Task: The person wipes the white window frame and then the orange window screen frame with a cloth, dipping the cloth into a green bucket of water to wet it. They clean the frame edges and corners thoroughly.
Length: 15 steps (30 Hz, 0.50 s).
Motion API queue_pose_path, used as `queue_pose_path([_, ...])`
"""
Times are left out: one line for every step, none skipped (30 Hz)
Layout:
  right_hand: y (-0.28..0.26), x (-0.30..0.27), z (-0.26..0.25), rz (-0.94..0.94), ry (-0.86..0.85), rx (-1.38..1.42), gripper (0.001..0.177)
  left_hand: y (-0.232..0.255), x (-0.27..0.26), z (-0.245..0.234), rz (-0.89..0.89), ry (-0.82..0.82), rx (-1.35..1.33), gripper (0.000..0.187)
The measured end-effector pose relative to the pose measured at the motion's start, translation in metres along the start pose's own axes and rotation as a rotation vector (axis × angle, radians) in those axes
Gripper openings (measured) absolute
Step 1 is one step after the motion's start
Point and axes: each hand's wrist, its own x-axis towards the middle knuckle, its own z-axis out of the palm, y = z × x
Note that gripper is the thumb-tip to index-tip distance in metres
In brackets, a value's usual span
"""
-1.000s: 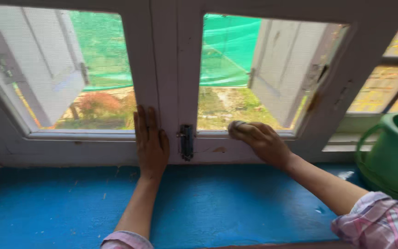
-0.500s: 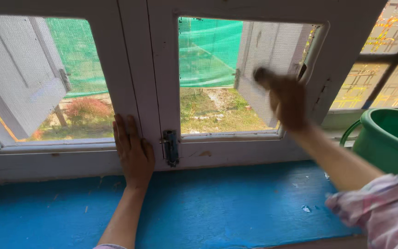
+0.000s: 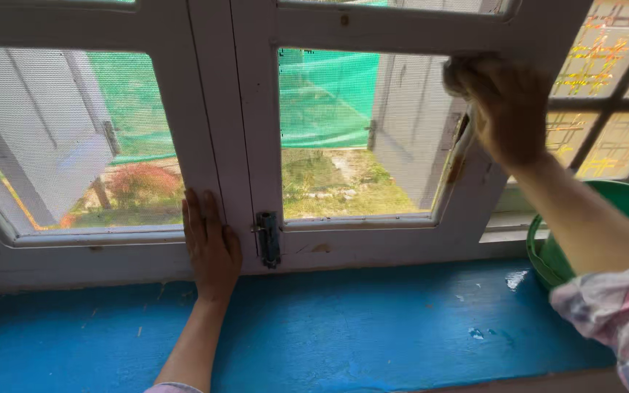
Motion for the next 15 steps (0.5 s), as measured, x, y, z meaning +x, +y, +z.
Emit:
queue_pose_path([0.004,0.005,-0.003,-0.083,0.091,-0.259,0.029,0.0,0.0,0.002,0.003,0.01,0.01,0.059])
queue_pose_path([-0.001,0.002,0.003,-0.032,0.112,-0.236,0.031,-0.001,0.001,0.002,0.005,0.02,0.02,0.059])
queue_pose_path([-0.008,-0.005,0.011,0.015,0.129,-0.214,0.034,-0.001,0.001,0.003,0.008,0.028,0.016,0.06])
queue_pose_path([-0.014,-0.015,0.021,0.061,0.147,-0.193,0.036,-0.001,0.0,0.003,0.01,0.037,0.011,0.06])
queue_pose_path([-0.021,-0.028,0.031,0.06,0.138,-0.187,0.035,-0.002,0.001,0.002,0.017,0.043,0.008,0.06])
queue_pose_path([-0.029,-0.043,0.041,0.059,0.129,-0.18,0.034,0.0,0.002,0.003,0.0,0.055,0.025,0.06])
queue_pose_path([-0.037,-0.059,0.049,0.331,-0.09,0.031,0.033,0.002,0.004,0.005,-0.015,0.07,0.039,0.061])
queue_pose_path([-0.049,-0.077,0.054,0.598,-0.314,0.246,0.032,0.005,0.006,0.005,-0.029,0.085,0.053,0.062])
queue_pose_path([-0.065,-0.097,0.056,0.373,-0.211,0.257,0.03,0.007,0.008,0.005,-0.011,0.077,0.031,0.062])
queue_pose_path([-0.08,-0.116,0.052,0.149,-0.108,0.266,0.029,0.008,0.009,0.003,0.007,0.068,0.008,0.062])
queue_pose_path([-0.1,-0.135,0.043,0.055,-0.085,0.176,0.03,0.009,0.01,0.001,0.026,0.061,-0.012,0.063])
queue_pose_path([-0.115,-0.147,0.036,-0.038,-0.063,0.085,0.031,0.009,0.012,-0.001,0.053,0.058,-0.001,0.061])
queue_pose_path([-0.112,-0.143,0.034,-0.081,-0.105,0.074,0.031,0.01,0.013,-0.002,0.078,0.055,0.01,0.06])
queue_pose_path([-0.106,-0.135,0.033,-0.124,-0.148,0.063,0.03,0.01,0.014,-0.002,0.103,0.053,0.021,0.058])
queue_pose_path([-0.101,-0.125,0.03,-0.163,-0.19,0.054,0.03,0.01,0.014,-0.004,0.104,0.039,0.028,0.058])
